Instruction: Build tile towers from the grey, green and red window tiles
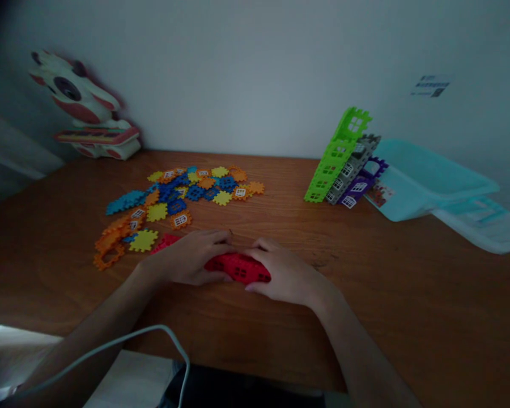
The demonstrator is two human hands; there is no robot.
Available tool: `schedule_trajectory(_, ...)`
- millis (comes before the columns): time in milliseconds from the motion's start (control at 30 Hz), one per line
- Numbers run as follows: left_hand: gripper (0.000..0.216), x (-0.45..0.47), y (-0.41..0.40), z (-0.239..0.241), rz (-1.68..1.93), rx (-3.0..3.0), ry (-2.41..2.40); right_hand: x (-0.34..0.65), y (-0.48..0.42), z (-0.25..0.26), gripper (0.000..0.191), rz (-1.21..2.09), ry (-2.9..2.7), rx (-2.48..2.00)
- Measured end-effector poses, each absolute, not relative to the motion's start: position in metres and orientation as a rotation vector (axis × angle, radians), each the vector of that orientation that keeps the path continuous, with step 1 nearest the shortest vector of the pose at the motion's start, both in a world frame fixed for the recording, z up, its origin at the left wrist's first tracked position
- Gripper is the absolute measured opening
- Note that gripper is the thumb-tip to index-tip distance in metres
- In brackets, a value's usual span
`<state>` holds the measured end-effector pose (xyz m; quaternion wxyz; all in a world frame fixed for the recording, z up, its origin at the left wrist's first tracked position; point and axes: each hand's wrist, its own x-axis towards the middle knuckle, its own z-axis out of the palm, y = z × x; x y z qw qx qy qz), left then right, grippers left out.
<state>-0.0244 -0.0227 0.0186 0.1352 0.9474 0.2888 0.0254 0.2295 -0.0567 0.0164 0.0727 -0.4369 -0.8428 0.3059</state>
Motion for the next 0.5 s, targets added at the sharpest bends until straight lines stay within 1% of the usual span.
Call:
schedule_trajectory(133, 0.046, -0.0218, -0.0246, 0.0180, 0.115, 2.762, 0.852, 0.2349, -0.0536, 0.0182, 0.046, 0.859, -2.513, -1.442)
schedule_trajectory(200, 0.044, -0.0208, -0.0250, 0.0180, 0.140, 2.774, 0.839, 0.2342, -0.0526, 0.0189, 0.042, 0.805, -2.530, -1.437)
schedule_trajectory(367, 0.041, -0.0202, -0.0244, 0.0168, 0.131, 2.791, 0.806, 0.2315, -0.0528, 0.0191, 0.039, 0.718, -2.584, -1.382)
schedule_trajectory(500, 0.042, -0.0206, -0.0246, 0.0144, 0.146, 2.833, 0.833, 0.2333, -0.0520, 0.0118, 0.040, 0.774, -2.509, -1.377)
